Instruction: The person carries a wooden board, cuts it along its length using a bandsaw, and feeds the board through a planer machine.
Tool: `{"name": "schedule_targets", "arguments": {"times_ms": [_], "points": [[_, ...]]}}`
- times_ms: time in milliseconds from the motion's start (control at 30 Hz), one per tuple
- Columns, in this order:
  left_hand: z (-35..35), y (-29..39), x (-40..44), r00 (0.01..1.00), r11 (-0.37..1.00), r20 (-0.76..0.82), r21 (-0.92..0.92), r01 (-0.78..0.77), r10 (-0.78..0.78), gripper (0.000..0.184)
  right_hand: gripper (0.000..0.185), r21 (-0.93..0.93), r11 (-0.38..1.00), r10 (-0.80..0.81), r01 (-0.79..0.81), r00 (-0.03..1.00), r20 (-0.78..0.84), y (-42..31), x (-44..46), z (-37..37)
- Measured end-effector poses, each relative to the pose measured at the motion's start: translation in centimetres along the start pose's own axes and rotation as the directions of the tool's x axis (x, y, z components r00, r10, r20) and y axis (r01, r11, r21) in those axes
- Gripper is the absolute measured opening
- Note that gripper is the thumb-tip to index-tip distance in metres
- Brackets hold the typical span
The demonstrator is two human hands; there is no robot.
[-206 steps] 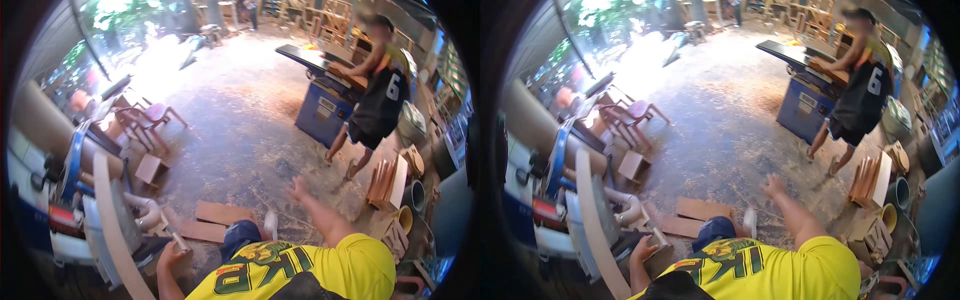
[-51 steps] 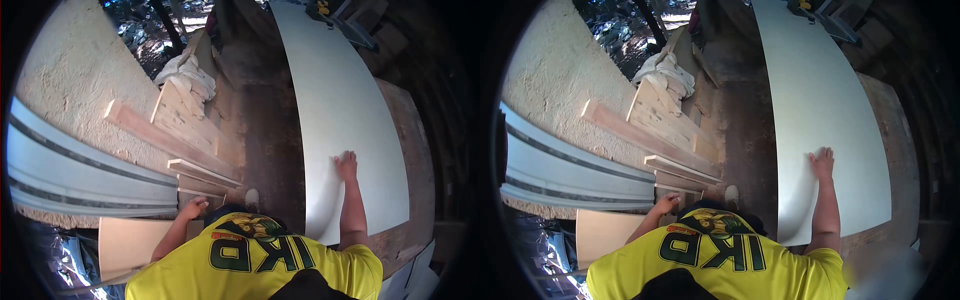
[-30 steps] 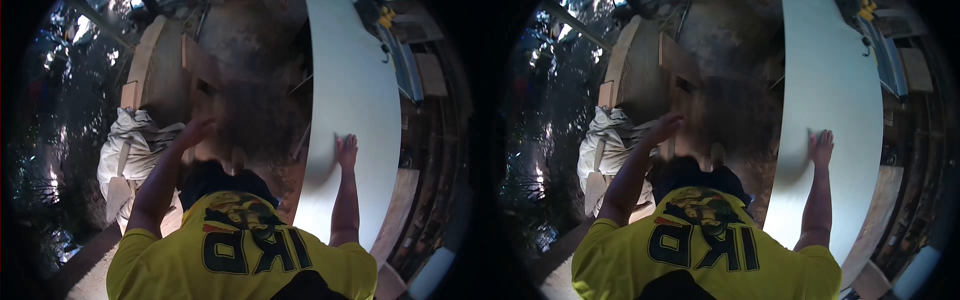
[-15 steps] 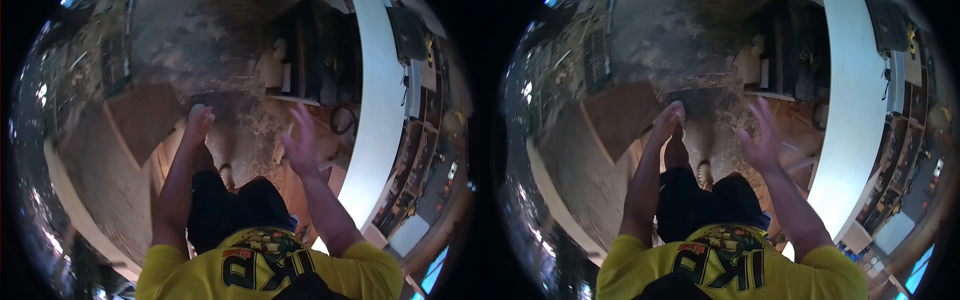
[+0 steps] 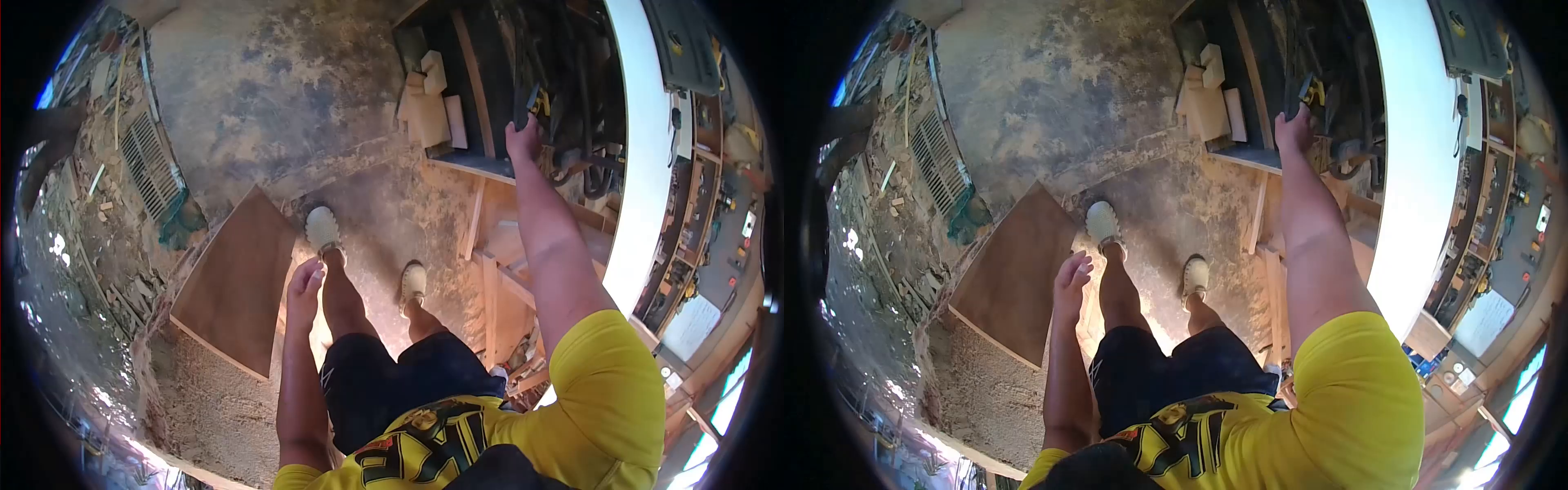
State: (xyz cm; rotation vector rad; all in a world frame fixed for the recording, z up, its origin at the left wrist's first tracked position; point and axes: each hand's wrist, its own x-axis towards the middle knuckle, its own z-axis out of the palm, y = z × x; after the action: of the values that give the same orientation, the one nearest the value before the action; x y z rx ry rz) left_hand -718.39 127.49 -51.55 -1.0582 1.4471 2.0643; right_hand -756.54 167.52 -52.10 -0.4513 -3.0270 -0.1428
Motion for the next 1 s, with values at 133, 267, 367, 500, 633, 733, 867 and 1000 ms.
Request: {"name": "schedule_targets", "arguments": {"times_ms": [133, 267, 367, 500, 633, 733, 867, 1000], "points": [[0.7, -0.6, 0.5, 0.999, 0.999, 0.032, -0.024, -0.029, 0.029, 0.038, 0.054, 0.123, 0.991, 0.053, -0.044, 0.996, -0.071, -0.8, -0.8, -0.2], [1.0, 0.0, 0.3, 0.999, 1.0, 0.04, -0.027, -0.006, 0.008, 0.039, 0.047, 0.112, 0.987, 0.126, -0.115, 0.987, -0.099, 0.0, -0.7, 1.2], [0.4, -0.3, 0.3, 0.999, 1.0, 0.054, 0.009, -0.002, 0.002, 0.04, 0.042, -0.049, 0.993, 0.102, -0.104, 0.994, -0.033, -0.2, -0.8, 0.7], [-0.2, -1.7, 0.7, 0.997, 1.0, 0.074, 0.003, 0.015, -0.015, 0.041, 0.038, -0.09, 0.99, 0.106, -0.109, 0.993, -0.044, -0.1, -0.4, 0.6], [-0.4, -3.8, 0.6, 0.995, 1.0, 0.103, 0.01, 0.008, -0.009, 0.041, 0.037, -0.177, 0.984, 0.003, -0.013, 0.998, -0.057, 0.2, 0.2, 0.8], [-0.7, -4.9, 0.5, 0.992, 0.999, 0.126, 0.032, 0.017, -0.021, 0.04, 0.039, -0.237, 0.971, 0.01, -0.017, 1.0, -0.029, -0.5, 1.0, 0.6], [-0.7, -5.4, 0.5, 0.991, 0.998, 0.122, 0.017, 0.054, -0.056, 0.038, 0.045, -0.163, 0.987, -0.016, -0.009, 0.989, -0.148, -0.9, -1.0, 0.9], [-0.4, -5.4, 0.8, 0.986, 1.0, 0.163, -0.014, 0.023, -0.02, 0.036, 0.047, -0.004, 0.996, -0.091, 0.092, 0.975, -0.201, 0.5, -6.0, 1.1]]}}
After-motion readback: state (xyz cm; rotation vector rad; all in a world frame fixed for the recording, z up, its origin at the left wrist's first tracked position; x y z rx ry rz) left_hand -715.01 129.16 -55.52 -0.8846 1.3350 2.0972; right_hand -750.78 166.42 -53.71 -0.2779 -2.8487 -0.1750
